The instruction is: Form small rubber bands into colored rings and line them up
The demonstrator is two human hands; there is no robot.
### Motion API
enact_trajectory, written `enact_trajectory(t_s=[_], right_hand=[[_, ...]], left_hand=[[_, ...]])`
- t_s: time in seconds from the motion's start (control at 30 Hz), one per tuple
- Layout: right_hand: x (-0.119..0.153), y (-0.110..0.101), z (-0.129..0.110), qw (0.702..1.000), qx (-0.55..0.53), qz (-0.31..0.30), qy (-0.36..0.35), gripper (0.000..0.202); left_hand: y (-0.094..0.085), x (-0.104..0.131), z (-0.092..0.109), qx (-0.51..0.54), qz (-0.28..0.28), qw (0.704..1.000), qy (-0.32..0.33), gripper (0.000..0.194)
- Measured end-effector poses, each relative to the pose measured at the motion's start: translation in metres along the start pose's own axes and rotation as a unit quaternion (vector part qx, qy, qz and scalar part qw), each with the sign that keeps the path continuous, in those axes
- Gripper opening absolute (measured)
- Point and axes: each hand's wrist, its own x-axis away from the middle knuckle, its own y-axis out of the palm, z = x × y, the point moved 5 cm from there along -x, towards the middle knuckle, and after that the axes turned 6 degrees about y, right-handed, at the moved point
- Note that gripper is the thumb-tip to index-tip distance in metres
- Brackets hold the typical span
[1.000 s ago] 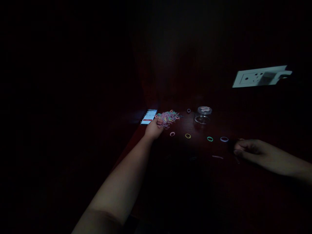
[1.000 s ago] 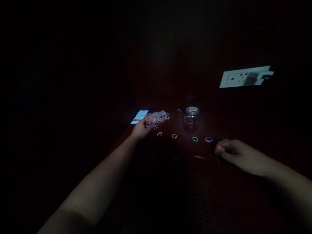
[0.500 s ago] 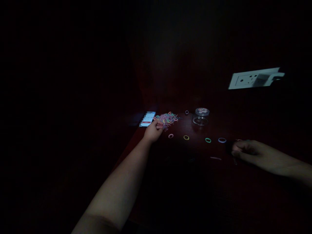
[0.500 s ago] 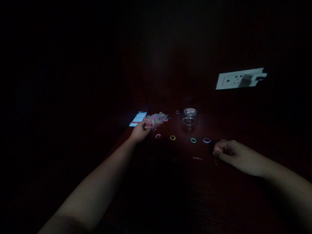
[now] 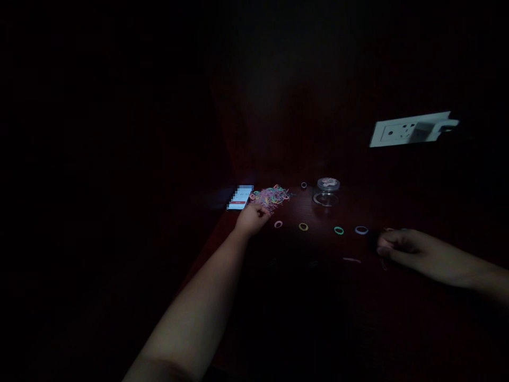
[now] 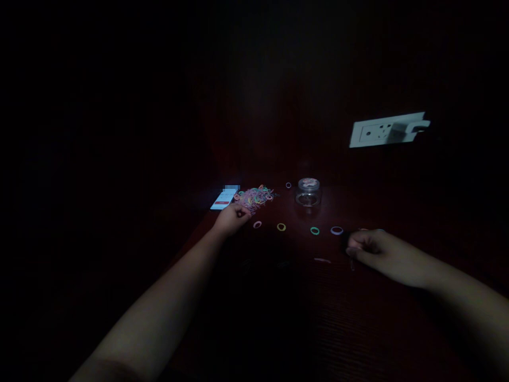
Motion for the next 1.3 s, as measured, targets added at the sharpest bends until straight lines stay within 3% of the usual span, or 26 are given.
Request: enact_trajectory(t_s=[0.47,0.67,0.83,0.97,1.17,1.3], right_hand=[[0.001,0.001,0.002,1.0,0.02,-0.017,0.006,0.033],[0.0,0.0,-0.001,0.999,0.039,-0.01,0.002,0.033],[0.002,0.0,-0.004,1.0,0.025,-0.012,0.013,0.033],[0.001,0.001,-0.004,0.999,0.027,-0.013,0.015,0.034],[0.0,0.001,0.001,0.999,0.031,-0.006,0.011,0.034],[-0.002,0.001,0.001,1.0,0.027,-0.01,0.013,0.034]], left_hand=[[0.003,-0.005,-0.004,-0.049,0.021,0.998,0.037,0.009],[0.003,-0.012,-0.003,-0.077,0.055,0.994,0.055,0.019],[0.006,-0.023,-0.001,-0.097,0.077,0.99,0.067,0.042],[0.008,-0.027,-0.002,-0.11,0.069,0.989,0.065,0.05],[0.01,-0.026,-0.004,-0.141,0.045,0.988,0.052,0.036],[0.013,-0.028,-0.007,-0.156,0.03,0.987,0.041,0.038]])
